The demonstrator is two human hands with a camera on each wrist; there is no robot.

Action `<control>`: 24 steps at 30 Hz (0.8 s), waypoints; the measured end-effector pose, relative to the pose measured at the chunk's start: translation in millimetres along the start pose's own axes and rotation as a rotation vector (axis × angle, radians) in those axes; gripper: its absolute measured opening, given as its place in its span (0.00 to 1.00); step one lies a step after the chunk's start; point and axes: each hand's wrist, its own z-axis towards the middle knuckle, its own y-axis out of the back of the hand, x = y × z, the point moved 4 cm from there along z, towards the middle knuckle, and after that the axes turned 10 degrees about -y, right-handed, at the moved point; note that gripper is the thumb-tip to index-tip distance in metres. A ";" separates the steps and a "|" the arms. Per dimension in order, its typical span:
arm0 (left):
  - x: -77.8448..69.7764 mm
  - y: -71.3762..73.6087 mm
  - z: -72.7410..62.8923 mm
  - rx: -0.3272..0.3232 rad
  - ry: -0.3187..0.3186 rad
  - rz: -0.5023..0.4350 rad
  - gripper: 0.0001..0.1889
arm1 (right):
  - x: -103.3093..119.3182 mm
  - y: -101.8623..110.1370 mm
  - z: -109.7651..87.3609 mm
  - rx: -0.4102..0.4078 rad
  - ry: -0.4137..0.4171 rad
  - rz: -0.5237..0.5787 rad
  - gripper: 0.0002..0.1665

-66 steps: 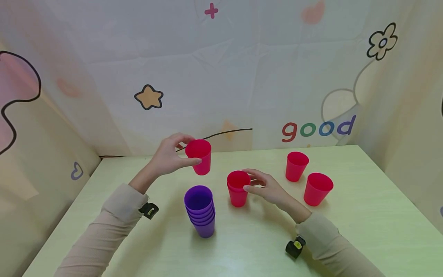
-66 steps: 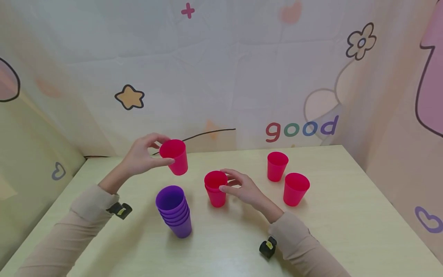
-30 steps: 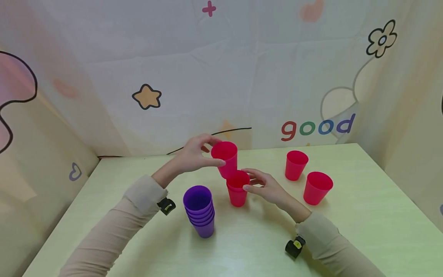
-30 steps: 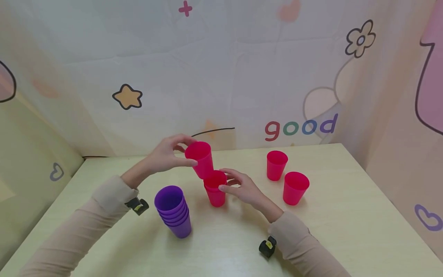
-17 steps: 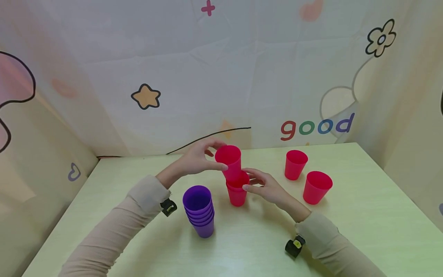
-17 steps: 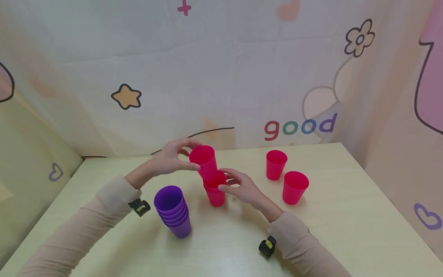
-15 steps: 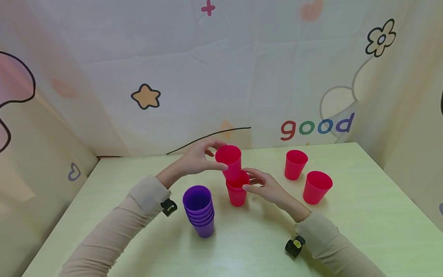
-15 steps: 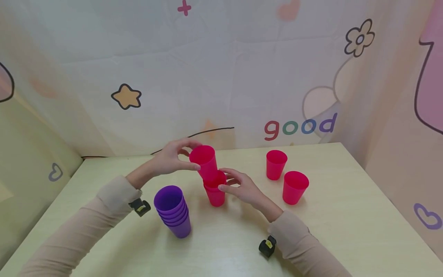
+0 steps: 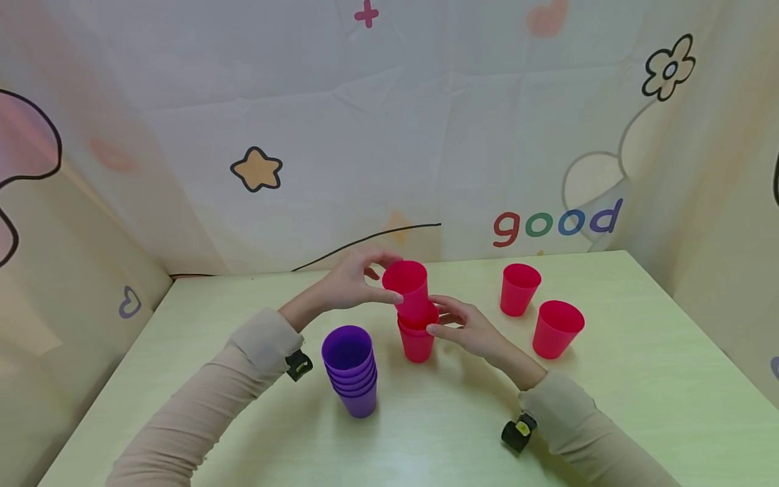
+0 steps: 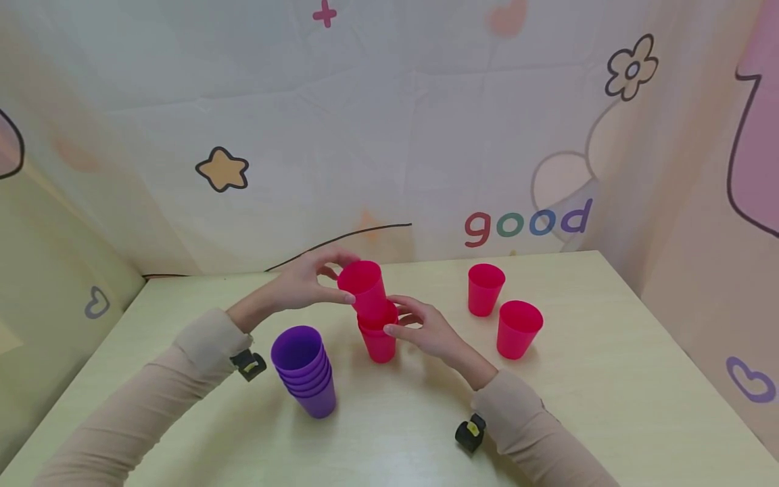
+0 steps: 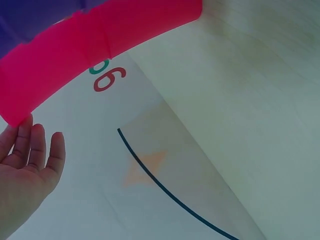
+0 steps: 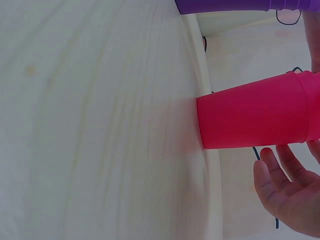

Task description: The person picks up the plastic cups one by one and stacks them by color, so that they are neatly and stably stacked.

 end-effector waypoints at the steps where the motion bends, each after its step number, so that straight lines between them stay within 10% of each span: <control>1: 1.2 -1.4 -0.3 0.011 0.002 -0.001 0.30 | 0.1 0.0 -0.1 0.001 0.001 -0.001 0.39; 24: 25.5 -29.0 -6.4 0.107 -0.013 -0.047 0.26 | 2.9 0.6 -3.0 0.011 0.038 -0.006 0.37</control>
